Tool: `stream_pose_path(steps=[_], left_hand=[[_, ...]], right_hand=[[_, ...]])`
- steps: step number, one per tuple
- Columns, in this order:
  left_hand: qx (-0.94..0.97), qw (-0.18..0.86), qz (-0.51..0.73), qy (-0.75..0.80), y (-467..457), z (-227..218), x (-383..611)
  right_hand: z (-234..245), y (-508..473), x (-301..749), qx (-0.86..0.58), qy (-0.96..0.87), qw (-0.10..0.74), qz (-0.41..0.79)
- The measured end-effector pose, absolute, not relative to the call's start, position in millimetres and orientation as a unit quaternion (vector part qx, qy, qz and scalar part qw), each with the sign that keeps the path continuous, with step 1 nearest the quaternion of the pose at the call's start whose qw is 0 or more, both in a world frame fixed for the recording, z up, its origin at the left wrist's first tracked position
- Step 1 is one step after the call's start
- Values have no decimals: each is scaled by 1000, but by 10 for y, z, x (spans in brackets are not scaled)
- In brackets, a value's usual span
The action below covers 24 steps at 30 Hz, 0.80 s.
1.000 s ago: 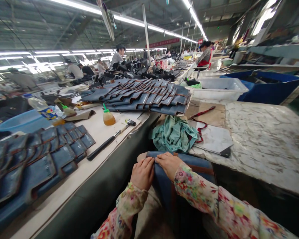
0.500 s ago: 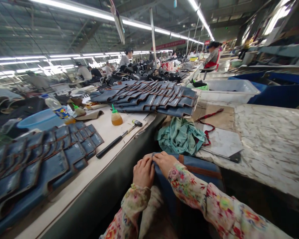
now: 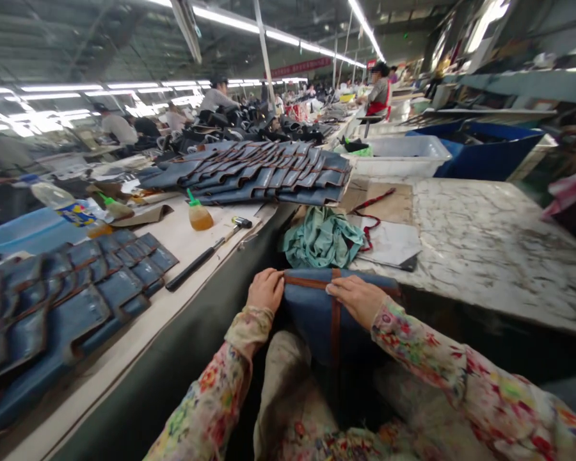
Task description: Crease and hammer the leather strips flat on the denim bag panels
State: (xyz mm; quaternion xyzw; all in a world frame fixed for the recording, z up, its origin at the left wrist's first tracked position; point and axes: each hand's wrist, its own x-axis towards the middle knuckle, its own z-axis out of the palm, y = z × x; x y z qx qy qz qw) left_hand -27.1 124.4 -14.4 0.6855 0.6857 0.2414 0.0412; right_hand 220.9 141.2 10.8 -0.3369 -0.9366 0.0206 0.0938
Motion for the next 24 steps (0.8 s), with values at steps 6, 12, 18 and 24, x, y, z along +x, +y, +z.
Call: stream_pose_path(steps=[6, 12, 18, 24], left_hand=[[636, 121, 250, 720, 1556, -372, -313], [598, 132, 250, 750, 1442, -295, -210], [580, 144, 249, 762, 1046, -261, -143], [524, 150, 218, 809, 1061, -328, -458]], right_hand=[[-146, 1197, 3073, -550, -797, 249, -1], [-480, 1064, 3363, -659, -622, 355, 231], [-516, 1135, 3280, -670, -556, 393, 296], [-529, 1313, 2979, -643, -558, 387, 354]])
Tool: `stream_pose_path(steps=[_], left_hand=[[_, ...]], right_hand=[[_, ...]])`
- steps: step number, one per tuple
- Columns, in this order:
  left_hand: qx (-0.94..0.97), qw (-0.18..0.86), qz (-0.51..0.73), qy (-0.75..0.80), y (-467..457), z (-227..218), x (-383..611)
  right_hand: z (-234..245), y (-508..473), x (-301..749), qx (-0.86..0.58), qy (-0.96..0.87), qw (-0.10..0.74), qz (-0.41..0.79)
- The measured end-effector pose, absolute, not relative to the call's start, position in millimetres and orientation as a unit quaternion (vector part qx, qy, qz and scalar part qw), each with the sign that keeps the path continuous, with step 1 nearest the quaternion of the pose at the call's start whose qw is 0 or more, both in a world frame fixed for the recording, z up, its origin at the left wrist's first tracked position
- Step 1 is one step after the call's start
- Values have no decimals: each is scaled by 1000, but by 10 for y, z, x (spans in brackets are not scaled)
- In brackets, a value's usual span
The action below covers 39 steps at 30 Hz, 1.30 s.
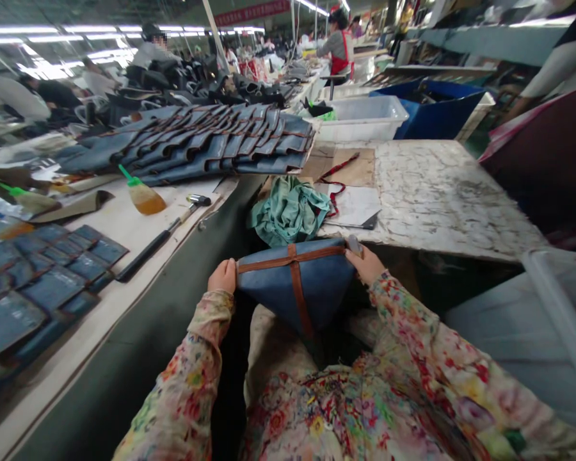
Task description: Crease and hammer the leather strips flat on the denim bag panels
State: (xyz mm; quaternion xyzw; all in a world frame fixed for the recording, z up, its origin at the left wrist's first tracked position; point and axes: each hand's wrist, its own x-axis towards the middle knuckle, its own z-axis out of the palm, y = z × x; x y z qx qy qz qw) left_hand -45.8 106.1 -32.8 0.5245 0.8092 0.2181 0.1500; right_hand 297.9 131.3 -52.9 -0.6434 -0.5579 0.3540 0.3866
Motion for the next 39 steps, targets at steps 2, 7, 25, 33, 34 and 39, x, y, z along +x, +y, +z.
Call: stream_pose_path(steps=[2, 7, 25, 33, 34, 39], left_hand=[[510, 152, 206, 821, 1094, -338, -571], [503, 157, 197, 827, 1079, -349, -678], [593, 144, 236, 756, 1305, -377, -226], [644, 34, 204, 736, 1294, 129, -680], [629, 11, 201, 751, 1317, 244, -848], [506, -38, 158, 847, 1423, 573, -1626]], right_hand=[[-534, 1322, 2844, -633, -560, 391, 365], [-516, 1185, 2714, -622, -551, 408, 378], [-492, 1080, 3222, -660, -477, 390, 430], [-582, 1125, 3299, -661, -467, 387, 442], [-589, 1129, 3300, -659, -466, 394, 440], [-643, 1147, 3302, -629, -495, 428, 420]])
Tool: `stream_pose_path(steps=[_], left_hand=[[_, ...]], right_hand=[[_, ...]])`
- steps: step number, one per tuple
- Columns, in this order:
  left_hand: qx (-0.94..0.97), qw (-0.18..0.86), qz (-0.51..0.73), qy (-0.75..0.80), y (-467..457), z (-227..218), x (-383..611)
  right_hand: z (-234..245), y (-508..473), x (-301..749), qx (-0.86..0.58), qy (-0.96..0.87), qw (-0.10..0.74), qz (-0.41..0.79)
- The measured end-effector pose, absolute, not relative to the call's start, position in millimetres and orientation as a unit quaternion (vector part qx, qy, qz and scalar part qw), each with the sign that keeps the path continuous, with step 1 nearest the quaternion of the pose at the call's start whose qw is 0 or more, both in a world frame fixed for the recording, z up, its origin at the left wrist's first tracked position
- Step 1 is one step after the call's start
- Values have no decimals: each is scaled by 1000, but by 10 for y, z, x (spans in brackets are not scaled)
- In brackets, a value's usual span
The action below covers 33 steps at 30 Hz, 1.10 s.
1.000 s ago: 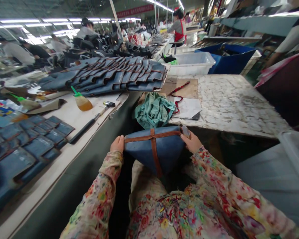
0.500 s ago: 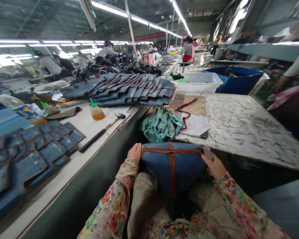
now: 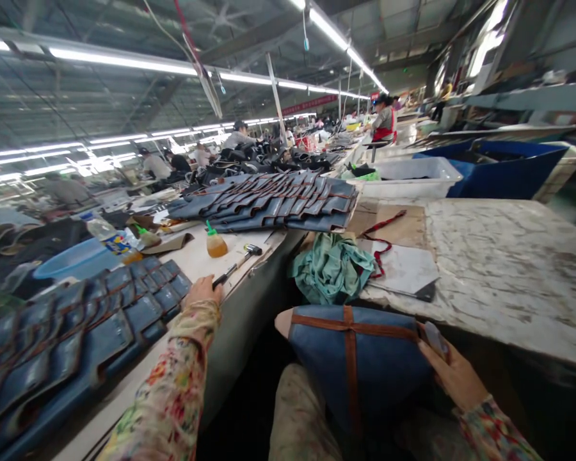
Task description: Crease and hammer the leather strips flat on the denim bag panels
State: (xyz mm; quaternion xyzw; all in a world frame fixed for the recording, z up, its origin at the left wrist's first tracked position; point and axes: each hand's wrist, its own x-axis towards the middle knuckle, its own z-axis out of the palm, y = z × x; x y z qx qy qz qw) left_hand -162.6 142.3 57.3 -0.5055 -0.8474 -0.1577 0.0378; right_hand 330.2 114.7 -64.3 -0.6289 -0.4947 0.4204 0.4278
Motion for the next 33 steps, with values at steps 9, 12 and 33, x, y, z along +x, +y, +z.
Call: stream_pose_path(steps=[9, 12, 33], left_hand=[[-502, -69, -130, -852, 1199, 580, -1383], [-504, -176, -167, -829, 801, 450, -1038], [-635, -288, -223, -682, -118, 7, -23]], right_hand=[[-522, 1042, 3363, -641, -619, 388, 236], [-488, 912, 3403, -569, -718, 375, 142], [-602, 672, 3286, -495, -807, 309, 93]])
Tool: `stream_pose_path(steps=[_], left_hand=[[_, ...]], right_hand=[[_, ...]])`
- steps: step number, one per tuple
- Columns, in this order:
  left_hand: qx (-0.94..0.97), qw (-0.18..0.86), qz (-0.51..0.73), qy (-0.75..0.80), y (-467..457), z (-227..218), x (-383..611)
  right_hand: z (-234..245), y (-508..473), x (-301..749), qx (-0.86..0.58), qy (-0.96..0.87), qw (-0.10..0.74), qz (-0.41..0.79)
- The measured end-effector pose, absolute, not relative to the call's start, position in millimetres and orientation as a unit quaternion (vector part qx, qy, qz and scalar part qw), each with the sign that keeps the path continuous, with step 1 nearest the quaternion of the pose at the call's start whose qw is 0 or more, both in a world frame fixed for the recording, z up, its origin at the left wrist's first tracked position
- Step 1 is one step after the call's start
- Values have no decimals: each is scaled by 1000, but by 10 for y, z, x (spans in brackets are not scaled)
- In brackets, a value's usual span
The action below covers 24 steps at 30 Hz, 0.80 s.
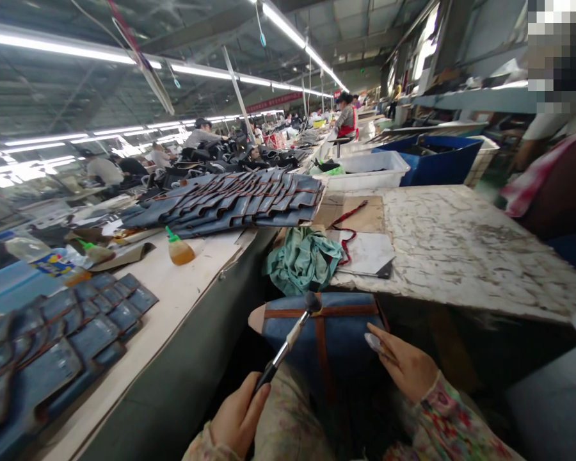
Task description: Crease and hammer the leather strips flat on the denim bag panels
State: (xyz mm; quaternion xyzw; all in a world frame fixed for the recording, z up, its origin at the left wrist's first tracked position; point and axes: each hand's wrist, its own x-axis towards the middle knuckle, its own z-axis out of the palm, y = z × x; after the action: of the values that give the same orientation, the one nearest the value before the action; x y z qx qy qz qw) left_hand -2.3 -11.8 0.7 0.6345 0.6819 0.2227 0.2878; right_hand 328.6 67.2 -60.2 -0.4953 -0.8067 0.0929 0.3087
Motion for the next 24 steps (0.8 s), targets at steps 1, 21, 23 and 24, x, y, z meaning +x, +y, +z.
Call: stream_pose_path(steps=[1, 21, 23, 24], left_hand=[[631, 281, 250, 678, -130, 28, -21], [661, 299, 211, 655, 26, -98, 152], [669, 306, 233, 637, 62, -93, 246], [673, 307, 229, 633, 83, -100, 292]], right_hand=[[-598, 670, 3285, -497, -805, 308, 95], [-594, 539, 3186, -527, -782, 320, 91], [-620, 519, 3184, -531, -780, 319, 91], [-635, 508, 3185, -532, -780, 317, 92]])
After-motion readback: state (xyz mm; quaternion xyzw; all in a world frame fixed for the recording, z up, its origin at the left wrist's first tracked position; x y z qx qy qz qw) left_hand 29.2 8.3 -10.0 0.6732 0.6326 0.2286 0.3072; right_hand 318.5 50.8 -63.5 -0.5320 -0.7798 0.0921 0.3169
